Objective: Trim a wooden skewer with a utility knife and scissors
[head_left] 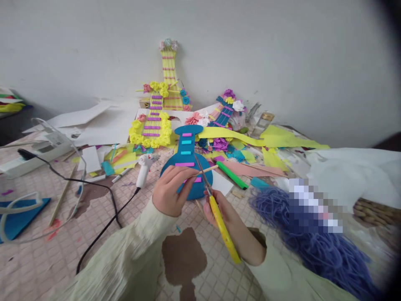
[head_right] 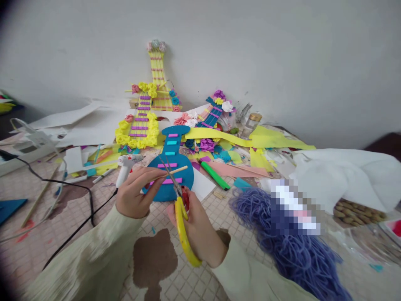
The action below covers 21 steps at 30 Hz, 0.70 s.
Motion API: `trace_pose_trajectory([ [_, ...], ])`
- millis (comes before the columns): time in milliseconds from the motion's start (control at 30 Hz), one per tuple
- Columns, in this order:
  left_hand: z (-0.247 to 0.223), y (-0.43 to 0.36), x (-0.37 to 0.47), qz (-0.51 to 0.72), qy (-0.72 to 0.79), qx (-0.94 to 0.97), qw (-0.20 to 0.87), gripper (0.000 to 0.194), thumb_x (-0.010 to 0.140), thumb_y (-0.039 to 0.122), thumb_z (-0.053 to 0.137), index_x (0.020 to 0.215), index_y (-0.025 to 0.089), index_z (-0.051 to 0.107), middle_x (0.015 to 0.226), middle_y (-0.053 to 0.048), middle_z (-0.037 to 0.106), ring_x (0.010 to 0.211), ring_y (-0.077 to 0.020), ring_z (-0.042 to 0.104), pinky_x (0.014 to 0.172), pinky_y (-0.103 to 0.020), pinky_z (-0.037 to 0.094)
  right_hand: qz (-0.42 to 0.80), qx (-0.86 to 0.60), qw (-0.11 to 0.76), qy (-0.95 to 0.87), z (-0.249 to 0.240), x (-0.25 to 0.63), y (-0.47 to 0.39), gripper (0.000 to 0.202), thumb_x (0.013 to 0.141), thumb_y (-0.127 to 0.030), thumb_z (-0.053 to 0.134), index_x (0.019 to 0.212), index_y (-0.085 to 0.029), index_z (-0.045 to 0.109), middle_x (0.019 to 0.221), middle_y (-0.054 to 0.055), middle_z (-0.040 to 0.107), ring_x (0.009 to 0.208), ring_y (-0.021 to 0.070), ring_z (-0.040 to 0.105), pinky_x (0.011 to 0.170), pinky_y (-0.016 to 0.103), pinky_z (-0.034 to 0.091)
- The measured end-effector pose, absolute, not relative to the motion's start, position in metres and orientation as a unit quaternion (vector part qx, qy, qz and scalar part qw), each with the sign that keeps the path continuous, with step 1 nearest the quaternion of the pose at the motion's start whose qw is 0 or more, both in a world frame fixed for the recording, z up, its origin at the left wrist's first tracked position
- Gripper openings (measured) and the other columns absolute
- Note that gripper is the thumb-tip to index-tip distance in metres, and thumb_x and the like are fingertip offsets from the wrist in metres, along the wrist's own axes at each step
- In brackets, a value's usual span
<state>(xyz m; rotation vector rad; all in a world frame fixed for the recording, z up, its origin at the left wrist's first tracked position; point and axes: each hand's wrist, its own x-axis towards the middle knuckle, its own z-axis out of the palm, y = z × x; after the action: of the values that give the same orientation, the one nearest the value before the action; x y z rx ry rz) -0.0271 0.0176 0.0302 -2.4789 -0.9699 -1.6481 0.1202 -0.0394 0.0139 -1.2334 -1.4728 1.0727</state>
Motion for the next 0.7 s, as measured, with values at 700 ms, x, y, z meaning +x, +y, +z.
trace_pose_trajectory([
  [700, 0.0317, 0.0123, -0.0225, -0.528, -0.295, -0.796, 0.011, 0.018, 0.078, 0.006, 0.051, 0.092, 0.015, 0.057, 0.083, -0.006, 0.063, 0.076, -0.0154, 0.055, 0.069, -0.029, 0.046, 0.480, -0.494, 0.420, -0.591, 0.0101, 0.1214, -0.0362, 0.016, 0.072, -0.028, 0.051, 0.084, -0.023, 0.042, 0.075, -0.002, 0.043, 0.067, 0.0123, 0.043, 0.061, 0.026, 0.042],
])
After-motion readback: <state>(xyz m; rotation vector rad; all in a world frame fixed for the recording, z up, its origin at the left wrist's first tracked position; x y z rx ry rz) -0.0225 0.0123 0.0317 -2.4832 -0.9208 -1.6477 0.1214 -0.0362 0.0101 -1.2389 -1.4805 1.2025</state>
